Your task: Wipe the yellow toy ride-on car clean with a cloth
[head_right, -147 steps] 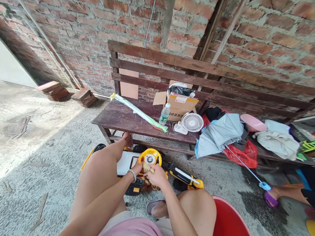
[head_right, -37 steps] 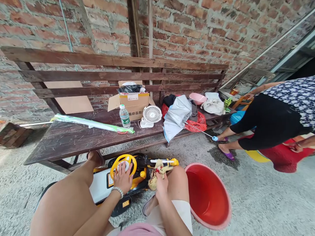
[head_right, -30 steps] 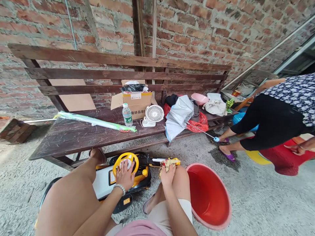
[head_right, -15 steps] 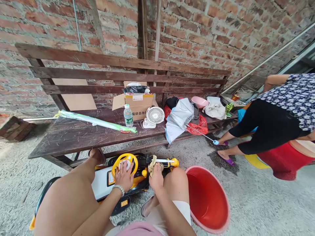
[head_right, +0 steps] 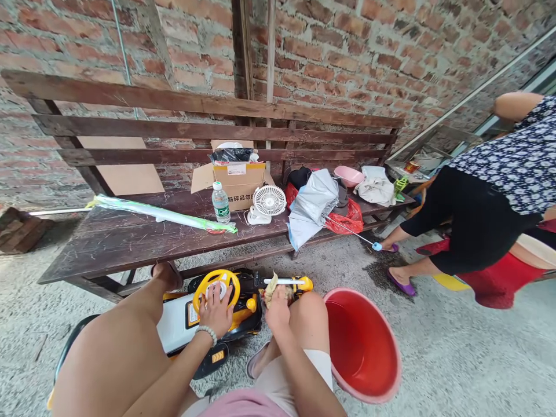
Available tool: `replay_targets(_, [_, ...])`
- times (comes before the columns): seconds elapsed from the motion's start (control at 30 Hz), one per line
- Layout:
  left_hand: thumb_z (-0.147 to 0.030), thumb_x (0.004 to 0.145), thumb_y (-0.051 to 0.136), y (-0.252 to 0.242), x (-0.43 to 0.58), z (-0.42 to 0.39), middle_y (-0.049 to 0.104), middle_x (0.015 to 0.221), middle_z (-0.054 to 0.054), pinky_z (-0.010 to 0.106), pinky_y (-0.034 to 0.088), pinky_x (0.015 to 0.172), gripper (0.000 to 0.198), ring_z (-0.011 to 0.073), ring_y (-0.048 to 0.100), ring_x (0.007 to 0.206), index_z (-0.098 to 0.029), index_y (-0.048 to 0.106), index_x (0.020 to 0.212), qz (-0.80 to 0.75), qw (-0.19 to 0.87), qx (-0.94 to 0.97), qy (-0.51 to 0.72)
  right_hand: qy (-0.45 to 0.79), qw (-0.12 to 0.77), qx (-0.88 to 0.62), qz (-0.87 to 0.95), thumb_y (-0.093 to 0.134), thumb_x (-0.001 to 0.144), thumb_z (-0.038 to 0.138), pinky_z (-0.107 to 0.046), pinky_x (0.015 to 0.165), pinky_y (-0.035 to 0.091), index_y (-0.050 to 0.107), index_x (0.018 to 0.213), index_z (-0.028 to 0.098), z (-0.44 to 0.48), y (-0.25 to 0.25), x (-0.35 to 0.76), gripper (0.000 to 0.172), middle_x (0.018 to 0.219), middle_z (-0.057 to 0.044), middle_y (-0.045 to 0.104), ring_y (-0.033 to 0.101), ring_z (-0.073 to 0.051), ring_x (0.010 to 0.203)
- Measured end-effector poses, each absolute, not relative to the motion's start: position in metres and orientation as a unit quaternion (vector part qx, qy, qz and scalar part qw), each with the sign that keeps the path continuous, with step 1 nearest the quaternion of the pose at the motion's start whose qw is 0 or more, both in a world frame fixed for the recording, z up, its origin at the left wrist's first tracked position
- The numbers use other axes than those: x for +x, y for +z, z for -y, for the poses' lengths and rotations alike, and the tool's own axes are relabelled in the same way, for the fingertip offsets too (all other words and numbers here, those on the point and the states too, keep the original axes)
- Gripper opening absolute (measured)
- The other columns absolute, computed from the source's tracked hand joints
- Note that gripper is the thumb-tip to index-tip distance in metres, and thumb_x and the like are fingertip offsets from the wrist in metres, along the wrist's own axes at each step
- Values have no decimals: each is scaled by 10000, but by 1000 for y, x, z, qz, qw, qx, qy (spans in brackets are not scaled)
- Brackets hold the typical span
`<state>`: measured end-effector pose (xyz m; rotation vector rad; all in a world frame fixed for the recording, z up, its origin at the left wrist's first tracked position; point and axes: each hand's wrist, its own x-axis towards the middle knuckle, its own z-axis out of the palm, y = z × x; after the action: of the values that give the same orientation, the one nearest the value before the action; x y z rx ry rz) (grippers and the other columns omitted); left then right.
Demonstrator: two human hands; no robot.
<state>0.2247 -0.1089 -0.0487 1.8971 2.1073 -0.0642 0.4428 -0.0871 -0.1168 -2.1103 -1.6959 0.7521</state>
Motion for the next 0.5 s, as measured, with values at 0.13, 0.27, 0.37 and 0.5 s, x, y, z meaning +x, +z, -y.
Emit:
replay_targets(0.13, [-305, 1032, 465, -47, 224, 109, 150, 1826, 156, 620, 209, 1320, 668, 375, 117, 1695, -251, 398, 1694, -731, 163, 662, -23, 282, 231, -700, 614, 592, 778, 90, -448, 1245, 445, 469, 1634, 82, 111, -124, 424, 865, 1755, -204, 336, 419, -342, 1585])
replay_targets(0.27, [-314, 1030, 479, -47, 223, 108, 153, 1829, 133, 614, 210, 1320, 671, 362, 108, 1698, -277, 395, 1695, -728, 165, 664, -28, 282, 322, -662, 615, 556, 829, 155, -449, 1239, 463, 668, 1466, 199, 111, -107, 432, 648, 1542, -124, 633, 591, -276, 1440])
replay_targets(0.37, [-314, 1033, 482, -47, 223, 108, 146, 1831, 123, 609, 202, 1324, 675, 353, 108, 1699, -288, 383, 1699, -732, 165, 661, -31, 213, 379, -634, 640, 572, 887, 222, -466, 1209, 490, 676, 1448, 224, 93, -79, 439, 571, 1492, -125, 656, 617, -278, 1384])
replay_targets(0.5, [-319, 1022, 490, -47, 222, 108, 141, 1830, 128, 612, 189, 1328, 686, 359, 90, 1700, -275, 386, 1699, -727, 175, 663, -26, 164, 363, -611, 684, 618, 957, 329, -486, 1163, 520, 700, 1427, 228, 64, -53, 431, 487, 1476, -143, 654, 623, -303, 1340])
